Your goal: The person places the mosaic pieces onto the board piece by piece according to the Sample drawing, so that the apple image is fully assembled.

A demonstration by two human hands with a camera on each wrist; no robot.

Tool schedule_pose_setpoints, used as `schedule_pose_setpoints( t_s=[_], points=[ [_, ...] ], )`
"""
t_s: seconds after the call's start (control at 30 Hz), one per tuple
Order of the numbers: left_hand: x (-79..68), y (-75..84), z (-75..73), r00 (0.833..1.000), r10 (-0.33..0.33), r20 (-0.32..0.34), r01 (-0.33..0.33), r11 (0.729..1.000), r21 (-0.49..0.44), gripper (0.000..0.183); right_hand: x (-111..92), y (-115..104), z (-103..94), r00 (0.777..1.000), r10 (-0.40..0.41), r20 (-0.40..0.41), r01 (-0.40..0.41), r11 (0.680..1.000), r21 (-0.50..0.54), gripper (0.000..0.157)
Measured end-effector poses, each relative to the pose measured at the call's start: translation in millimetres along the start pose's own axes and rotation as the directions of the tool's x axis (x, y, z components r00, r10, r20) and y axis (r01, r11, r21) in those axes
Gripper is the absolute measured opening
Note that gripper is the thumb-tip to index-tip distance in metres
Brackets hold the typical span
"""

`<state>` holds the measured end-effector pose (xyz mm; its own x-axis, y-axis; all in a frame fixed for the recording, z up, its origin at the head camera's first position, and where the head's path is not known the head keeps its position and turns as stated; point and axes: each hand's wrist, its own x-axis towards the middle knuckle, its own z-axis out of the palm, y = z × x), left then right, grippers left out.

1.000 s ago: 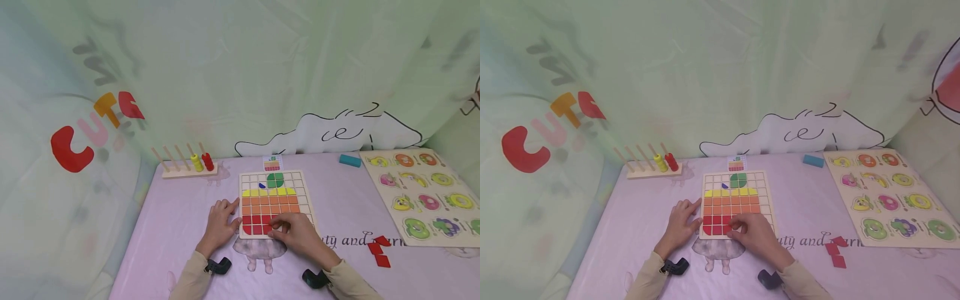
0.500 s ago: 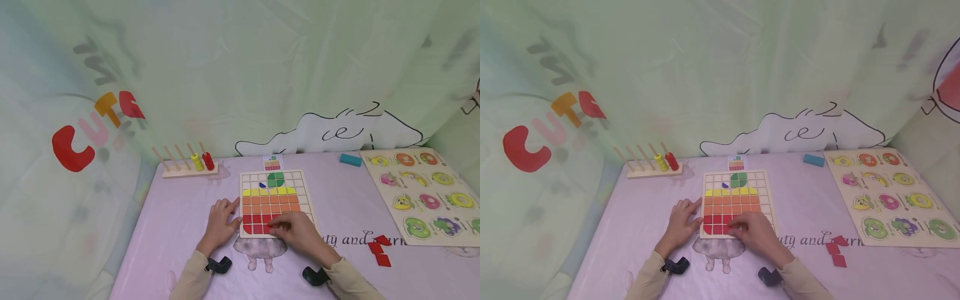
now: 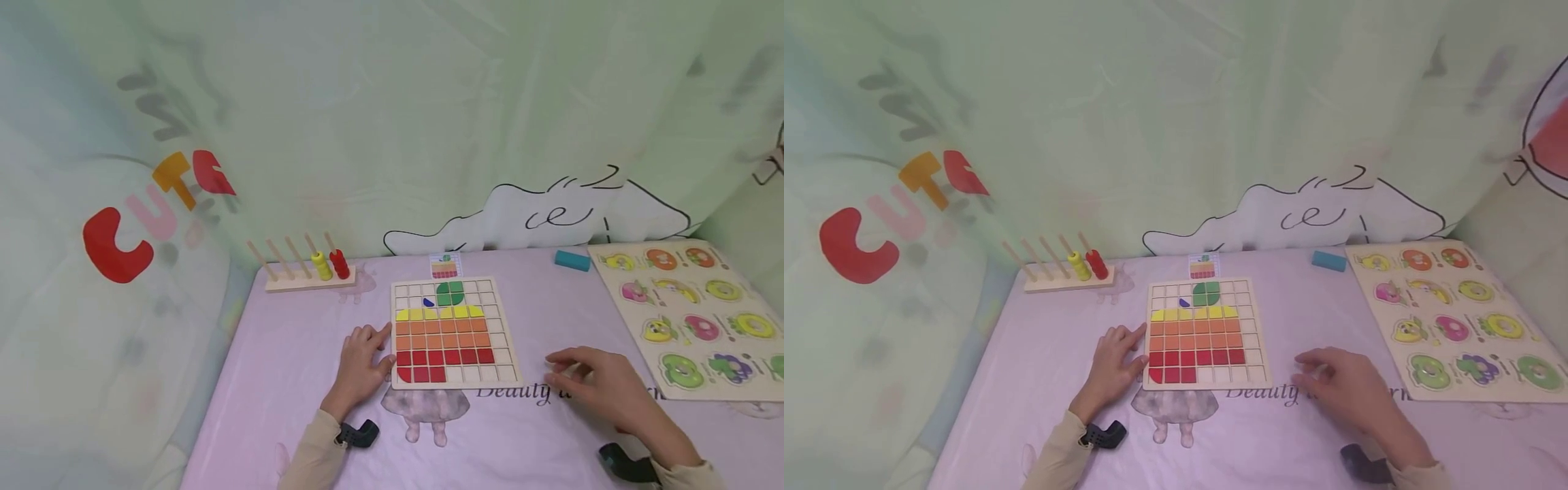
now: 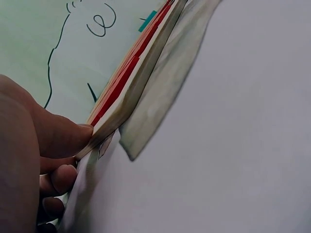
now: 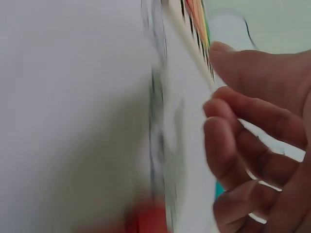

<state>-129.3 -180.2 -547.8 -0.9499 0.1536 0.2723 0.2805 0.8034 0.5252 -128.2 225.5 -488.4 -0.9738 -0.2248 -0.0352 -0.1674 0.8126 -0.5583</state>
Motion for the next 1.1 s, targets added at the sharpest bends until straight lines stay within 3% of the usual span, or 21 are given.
schedule_pose_setpoints(
  t_s=[0.2,0.33,0.43,0.7,1.1],
  points=[
    [-0.2,-0.7,1.6,1.0,-0.013,-0.001,0.013,1.0,0.004,0.06,-20,47,-31.3,0.986,0.158,0.061,-0.152,0.984,-0.094,0.063],
    [-0.8,-1.1,1.2,1.0,-0.013,-0.001,0.013,1.0,0.006,0.06,-28,61,-33.5,0.969,0.223,0.104,-0.207,0.968,-0.143,0.073],
    [-1.3,-0.2,0.9,1.0,-0.016,0.001,0.016,1.0,-0.006,0.06,-31,65,-28.4,0.965,0.231,0.123,-0.213,0.967,-0.142,0.068],
    [-0.7,2.0,0.4,1.0,-0.011,0.003,0.011,1.0,-0.02,0.06,-31,56,-12.4,0.989,0.15,-0.021,-0.151,0.98,-0.126,0.038],
    [-0.1,1.6,-0.3,1.0,-0.013,0.009,0.013,1.0,-0.012,0.06,-5,21,13.4,0.994,0.071,-0.085,-0.076,0.996,-0.049,0.034]
  ],
)
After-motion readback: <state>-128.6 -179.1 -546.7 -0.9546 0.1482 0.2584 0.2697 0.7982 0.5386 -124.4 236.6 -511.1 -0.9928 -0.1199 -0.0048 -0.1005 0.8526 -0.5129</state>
